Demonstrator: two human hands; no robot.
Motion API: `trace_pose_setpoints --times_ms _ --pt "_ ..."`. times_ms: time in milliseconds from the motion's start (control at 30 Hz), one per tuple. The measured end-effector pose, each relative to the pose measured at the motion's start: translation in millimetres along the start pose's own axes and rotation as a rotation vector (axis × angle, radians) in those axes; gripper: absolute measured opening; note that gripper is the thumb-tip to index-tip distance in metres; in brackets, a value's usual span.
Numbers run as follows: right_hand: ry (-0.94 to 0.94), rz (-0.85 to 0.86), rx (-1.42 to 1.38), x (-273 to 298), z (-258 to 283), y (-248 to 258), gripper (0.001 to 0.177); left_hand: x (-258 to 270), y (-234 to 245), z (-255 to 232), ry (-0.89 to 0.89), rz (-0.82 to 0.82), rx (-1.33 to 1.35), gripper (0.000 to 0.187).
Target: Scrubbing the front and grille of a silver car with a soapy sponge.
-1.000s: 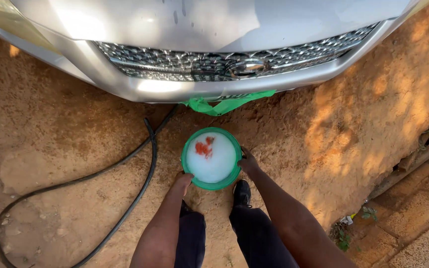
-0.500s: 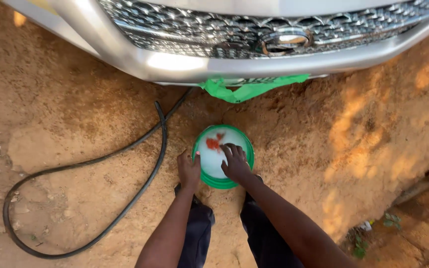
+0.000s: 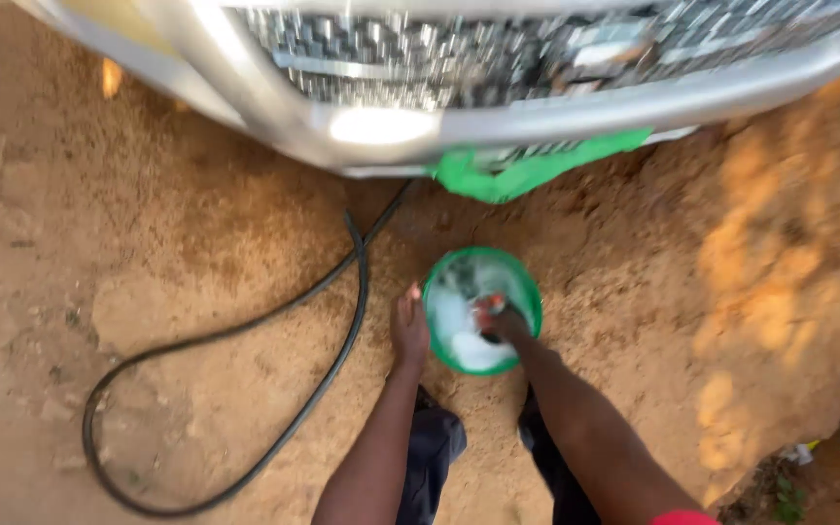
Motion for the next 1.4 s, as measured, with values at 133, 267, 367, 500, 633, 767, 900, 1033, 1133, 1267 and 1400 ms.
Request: trace_pose_setpoints --times_ms 133,267,367,500,633,767,900,1033,1133,1267,1400 --pt "0.061 -0.156 0.021 100.2 158.4 164.8 0.068 13.3 -20.3 26.2 0.200 0.059 -0.052 0.060" --pt "-0.038 -0.238 -0.355 206.8 319.3 329.6 0.066 27.9 -56.9 -22.0 0.018 0.246 0.352 0.066" --pt "0.188 -0.264 -0.619 213.7 406.5 435.0 0.060 20.0 -51.8 -175.4 -0.080 0.388 0.626 0.073" --pt "0.444 -0.448 -0.395 258.8 535.7 607.2 0.042 63.1 -21.1 -417.1 -0.190 0.407 0.610 0.083" --pt "0.745 -0.834 0.195 345.3 671.2 753.1 0.040 58.3 7.8 -597.9 -0.531 0.432 0.630 0.077" --pt "0.697 -0.799 0.172 295.8 667.5 838.8 0.043 11.9 28.0 -643.7 -0.657 0.127 0.237 0.058" --pt "0.612 -0.948 0.242 150.8 589.1 858.4 0.067 18.5 26.6 -671.5 -0.516 -0.137 -0.305 0.050" --pt "0.678 -1.358 0.525 130.7 594.2 811.1 0.083 -36.9 -44.5 -605.2 -0.693 -0.509 -0.436 0.052" --pt "0.677 -0.914 0.965 54.9 595.8 859.9 0.076 -51.1 -70.1 -628.7 -0.677 -0.790 -0.485 0.061" --pt "0.658 -1.082 0.437 -6.0 599.0 1022.6 0.071 -71.4 -75.1 -651.9 -0.506 -0.734 -0.555 0.073" --pt "0.747 -1.144 0.392 -25.3 664.7 1030.2 0.064 -88.5 -86.5 -692.2 -0.531 -0.770 -0.579 0.074"
Point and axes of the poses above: each hand's wrist, its own x-axis away from the middle knuckle, its own y-axis out of the back of the hand, z = x × y, the point moved 6 cm from there along -x, towards the middle knuckle, and after that the axes turned 2 degrees about x, right-handed, at the moved point
